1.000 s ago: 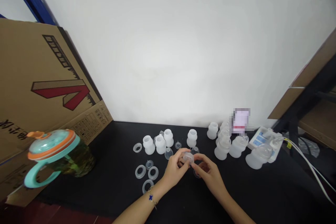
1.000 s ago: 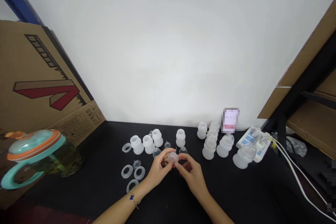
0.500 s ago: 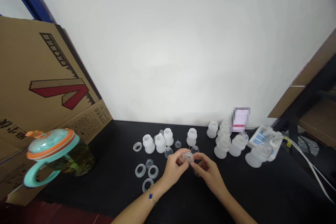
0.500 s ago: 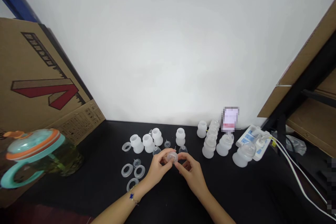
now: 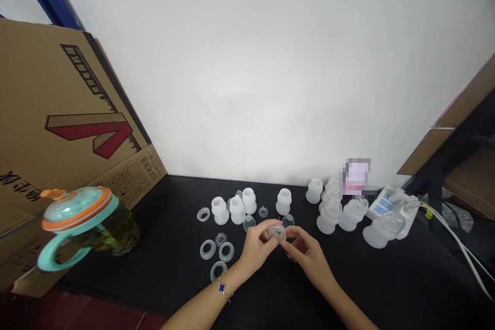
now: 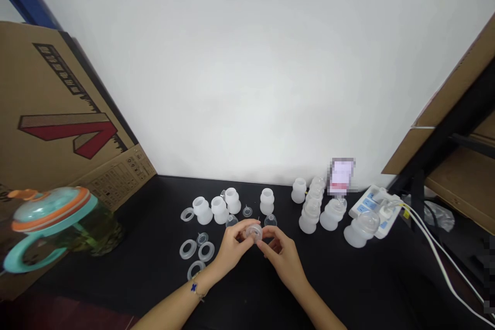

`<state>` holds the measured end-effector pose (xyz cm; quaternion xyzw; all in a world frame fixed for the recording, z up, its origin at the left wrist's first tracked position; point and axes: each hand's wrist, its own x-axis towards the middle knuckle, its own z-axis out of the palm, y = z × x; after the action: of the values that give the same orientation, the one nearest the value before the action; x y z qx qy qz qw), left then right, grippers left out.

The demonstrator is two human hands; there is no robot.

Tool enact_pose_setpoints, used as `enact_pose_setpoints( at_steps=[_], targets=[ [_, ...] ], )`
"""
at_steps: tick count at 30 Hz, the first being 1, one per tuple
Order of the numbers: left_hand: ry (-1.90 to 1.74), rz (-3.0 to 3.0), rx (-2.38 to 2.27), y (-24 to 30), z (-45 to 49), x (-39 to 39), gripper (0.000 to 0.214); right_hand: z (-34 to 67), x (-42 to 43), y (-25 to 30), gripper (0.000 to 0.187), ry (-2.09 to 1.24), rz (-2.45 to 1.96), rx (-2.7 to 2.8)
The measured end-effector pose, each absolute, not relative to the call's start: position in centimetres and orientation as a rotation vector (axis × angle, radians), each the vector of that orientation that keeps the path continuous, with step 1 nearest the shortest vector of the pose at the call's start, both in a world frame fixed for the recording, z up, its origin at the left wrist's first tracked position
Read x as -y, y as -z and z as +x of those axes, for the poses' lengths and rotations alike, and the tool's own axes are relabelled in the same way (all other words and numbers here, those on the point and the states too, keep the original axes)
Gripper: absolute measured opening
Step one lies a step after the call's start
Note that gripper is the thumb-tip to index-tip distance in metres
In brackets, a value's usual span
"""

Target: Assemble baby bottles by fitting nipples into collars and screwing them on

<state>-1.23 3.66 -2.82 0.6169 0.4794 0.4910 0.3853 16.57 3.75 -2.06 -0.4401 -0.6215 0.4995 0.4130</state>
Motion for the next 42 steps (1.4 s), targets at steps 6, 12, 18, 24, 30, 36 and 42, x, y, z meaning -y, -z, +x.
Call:
enact_pose_setpoints(
  at_steps=[6, 12, 18, 24, 30, 36, 42],
  targets=[
    [-1.246, 1.562, -1.225, 2.71, -1.23, -3.63, 0.032, 16.58, -3.75, 2.13, 0.038, -1.276, -1.084, 1.568],
    [-1.237, 1.598, -1.230, 2.43, -1.29, -3.89, 0.035, 16.65, -3.90, 2.32, 0.040, -1.278, -1.081, 1.556],
    [-1.174, 1.777, -1.221, 2.49, -1.28, -3.71, 0.037, 16.56, -4.05, 2.55, 0.039, -1.243, -1.068, 1.577],
    [-1.181, 1.780, -1.226, 2.53, -0.96, -3.58, 0.036, 16.61, -4.29, 2.75, 0.044, -1.229, -1.060, 1.532],
    [-1.170, 1.763, -1.182, 2.44, -1.09, -3.79, 0.035, 16.53, -4.23, 2.58, 0.047, -1.166, -1.083, 1.519],
    [-1.159, 1.700, -1.146, 2.05, -0.92, -3.62, 0.035, 16.34, -3.68, 2.21, 0.041, -0.967, -1.135, 1.636],
    [-1.145, 1.584, -1.032, 2.91, -1.14, -4.02, 0.040, 16.20, -3.40, 1.79, 0.038, -0.912, -1.154, 1.673]
  ],
)
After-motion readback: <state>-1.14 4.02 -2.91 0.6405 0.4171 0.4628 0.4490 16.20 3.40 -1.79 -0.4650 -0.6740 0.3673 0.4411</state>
